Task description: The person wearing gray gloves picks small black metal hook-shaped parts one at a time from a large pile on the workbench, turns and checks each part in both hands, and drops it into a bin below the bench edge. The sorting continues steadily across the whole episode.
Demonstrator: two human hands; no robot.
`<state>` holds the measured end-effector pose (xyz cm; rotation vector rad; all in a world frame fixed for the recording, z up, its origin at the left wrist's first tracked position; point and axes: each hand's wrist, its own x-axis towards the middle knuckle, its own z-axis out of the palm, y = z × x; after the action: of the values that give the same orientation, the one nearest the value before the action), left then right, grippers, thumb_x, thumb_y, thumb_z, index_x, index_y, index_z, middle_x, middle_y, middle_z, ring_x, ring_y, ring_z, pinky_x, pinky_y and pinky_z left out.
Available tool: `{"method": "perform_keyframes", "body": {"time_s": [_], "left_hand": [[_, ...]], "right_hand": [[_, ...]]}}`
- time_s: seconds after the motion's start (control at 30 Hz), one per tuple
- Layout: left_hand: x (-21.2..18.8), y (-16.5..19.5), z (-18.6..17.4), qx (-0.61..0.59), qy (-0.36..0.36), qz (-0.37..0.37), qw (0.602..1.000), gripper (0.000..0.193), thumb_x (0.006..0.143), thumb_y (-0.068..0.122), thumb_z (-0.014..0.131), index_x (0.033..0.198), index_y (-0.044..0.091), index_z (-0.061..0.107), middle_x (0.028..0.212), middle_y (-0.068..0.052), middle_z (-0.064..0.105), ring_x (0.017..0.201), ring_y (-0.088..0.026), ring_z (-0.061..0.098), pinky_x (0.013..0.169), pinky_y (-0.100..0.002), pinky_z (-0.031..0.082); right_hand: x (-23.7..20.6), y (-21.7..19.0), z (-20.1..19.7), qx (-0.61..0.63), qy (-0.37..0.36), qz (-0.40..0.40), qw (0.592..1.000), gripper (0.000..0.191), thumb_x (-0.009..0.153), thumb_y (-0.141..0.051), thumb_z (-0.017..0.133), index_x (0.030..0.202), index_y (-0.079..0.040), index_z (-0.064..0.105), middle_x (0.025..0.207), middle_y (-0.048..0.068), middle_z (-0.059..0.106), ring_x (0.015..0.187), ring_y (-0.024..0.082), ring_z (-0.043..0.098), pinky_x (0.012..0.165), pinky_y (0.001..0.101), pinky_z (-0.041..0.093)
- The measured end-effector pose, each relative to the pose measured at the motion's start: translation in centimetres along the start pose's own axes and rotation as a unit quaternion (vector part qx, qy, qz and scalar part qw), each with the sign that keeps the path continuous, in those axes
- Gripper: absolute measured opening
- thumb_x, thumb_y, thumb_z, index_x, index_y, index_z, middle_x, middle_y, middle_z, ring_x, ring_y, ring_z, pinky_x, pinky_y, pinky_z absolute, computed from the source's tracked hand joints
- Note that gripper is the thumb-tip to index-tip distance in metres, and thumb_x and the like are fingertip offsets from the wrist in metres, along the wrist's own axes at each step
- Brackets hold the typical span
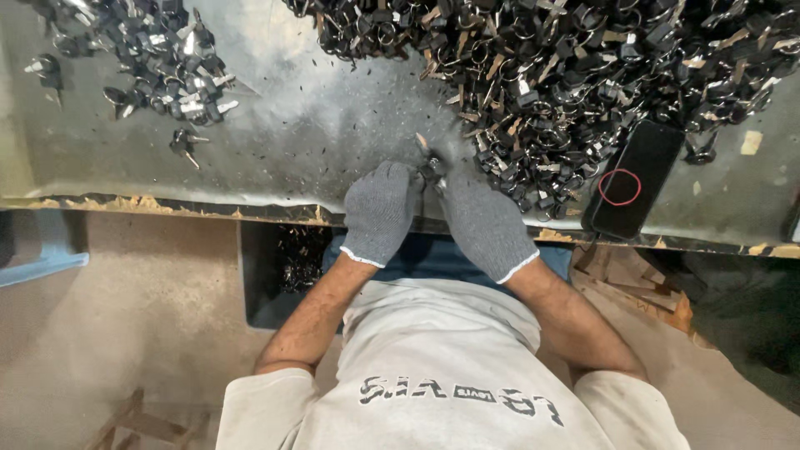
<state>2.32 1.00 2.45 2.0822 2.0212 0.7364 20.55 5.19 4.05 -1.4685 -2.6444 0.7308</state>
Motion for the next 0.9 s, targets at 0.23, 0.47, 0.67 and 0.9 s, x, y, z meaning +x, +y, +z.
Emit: {"method": "perform_keyframes", "body": {"time_s": [0.23,0.47,0.67,0.9], "left_hand": [[-0.4,-0.2,0.4,-0.031,-0.023,0.012,0.999,0.013,0.084,0.016,0.073,0.086,0.011,0.062,0.079,-0.01,0.062,0.07,-0.034,0.065,0.062,-0.047,0.051],[-0.9,0.3,0.3,-0.033,-0.01,0.013,0.999,0.017,0.088,0.018,0.074,0.084,0.011,0.06,0.077,-0.011,0.06,0.068,-0.035,0.063,0.06,-0.048,0.049],[-0.1,0.9,-0.9,-0.041,0.013,0.019,0.999,0.017,0.088,0.019,0.076,0.085,0.012,0.061,0.079,-0.01,0.06,0.07,-0.033,0.064,0.06,-0.046,0.049],[5.1,-2.3,-2.6,0.019,0.226,-0.025,0.974,0.015,0.085,0.011,0.076,0.094,0.012,0.065,0.085,-0.007,0.061,0.085,-0.026,0.061,0.084,-0.044,0.049]], "right_hand": [[0.0,-1.5,-0.9,-0.066,0.066,-0.058,0.994,0.019,0.1,-0.021,0.065,0.106,-0.006,0.057,0.102,0.017,0.067,0.08,0.033,0.072,0.053,0.0441,0.057],[1.6,-0.3,-2.7,0.09,-0.059,-0.081,0.991,0.034,0.098,-0.024,0.065,0.117,0.003,0.053,0.082,0.02,0.069,0.071,0.039,0.07,0.057,0.049,0.054],[0.8,-0.7,-1.2,-0.007,0.033,-0.016,0.999,0.024,0.1,-0.019,0.061,0.112,-0.001,0.054,0.088,0.02,0.07,0.074,0.038,0.072,0.057,0.0471,0.057],[0.5,0.1,-0.8,0.035,0.058,-0.045,0.997,0.027,0.096,-0.025,0.065,0.109,-0.003,0.055,0.09,0.02,0.068,0.071,0.039,0.071,0.054,0.0471,0.056]]}}
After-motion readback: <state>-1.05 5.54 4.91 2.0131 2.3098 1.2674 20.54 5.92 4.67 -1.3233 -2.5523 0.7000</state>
